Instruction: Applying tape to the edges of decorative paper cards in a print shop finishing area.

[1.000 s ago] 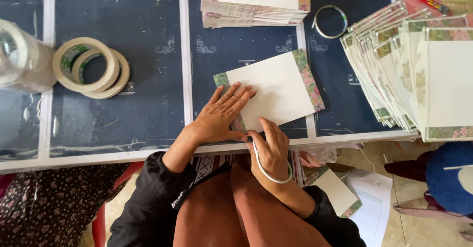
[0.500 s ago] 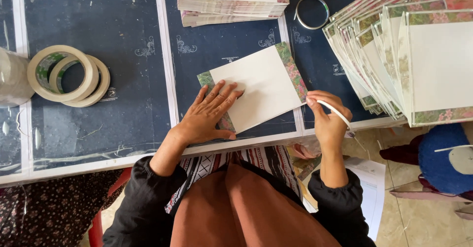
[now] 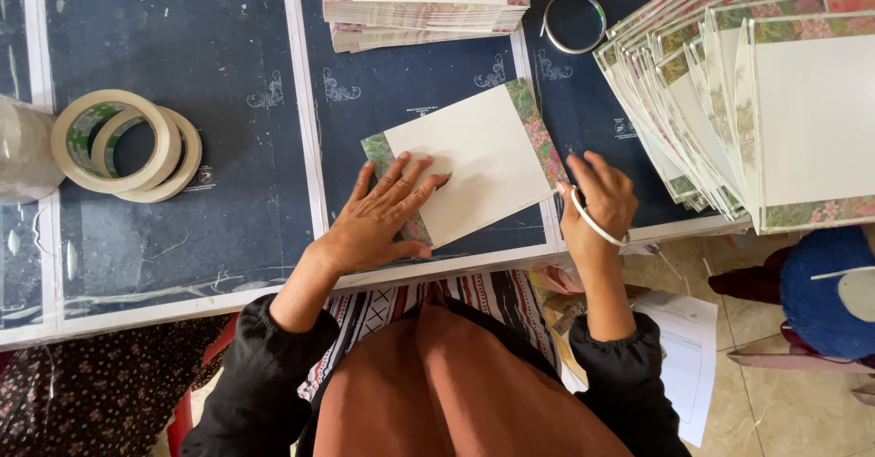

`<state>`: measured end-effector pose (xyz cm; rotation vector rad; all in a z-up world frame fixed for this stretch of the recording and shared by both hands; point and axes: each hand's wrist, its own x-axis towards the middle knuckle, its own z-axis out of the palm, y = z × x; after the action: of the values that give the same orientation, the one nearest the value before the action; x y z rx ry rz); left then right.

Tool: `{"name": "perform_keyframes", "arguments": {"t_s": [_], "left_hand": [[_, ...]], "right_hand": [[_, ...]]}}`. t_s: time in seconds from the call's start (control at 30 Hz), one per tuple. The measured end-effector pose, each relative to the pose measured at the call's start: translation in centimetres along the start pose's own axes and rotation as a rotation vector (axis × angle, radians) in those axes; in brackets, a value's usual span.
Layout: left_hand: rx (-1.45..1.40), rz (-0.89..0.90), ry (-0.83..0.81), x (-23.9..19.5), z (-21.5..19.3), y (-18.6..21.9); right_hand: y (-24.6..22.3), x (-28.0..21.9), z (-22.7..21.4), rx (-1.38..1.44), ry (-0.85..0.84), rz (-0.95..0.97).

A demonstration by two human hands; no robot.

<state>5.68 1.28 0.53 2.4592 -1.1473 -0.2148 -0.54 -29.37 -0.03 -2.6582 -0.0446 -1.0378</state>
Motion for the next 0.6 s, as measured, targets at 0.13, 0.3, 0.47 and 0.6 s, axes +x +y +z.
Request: {"name": "perform_keyframes", "arguments": {"t_s": [0.13, 0.3, 0.47, 0.6], "left_hand": [[0.271, -0.202, 0.247, -0.6, -2.1, -2.2], [0.417, -0.427, 0.492, -0.7, -1.4, -0.7], [0.150, -0.273, 0.519, -3.5, 1.5, 7.3], [0.291, -0.455, 0.549, -4.7, 1.1, 4.9]], "right_hand": [[-0.6, -1.7, -0.2, -0.014, -0.054, -0.167], [-6.0, -3.7, -0.1, 0.000, -0.002, -0.225], [-6.9, -2.1, -0.1, 0.000, -0.090, -0.192], [-8.0, -1.9, 0.2, 0.097, -0.155, -0.212]]}}
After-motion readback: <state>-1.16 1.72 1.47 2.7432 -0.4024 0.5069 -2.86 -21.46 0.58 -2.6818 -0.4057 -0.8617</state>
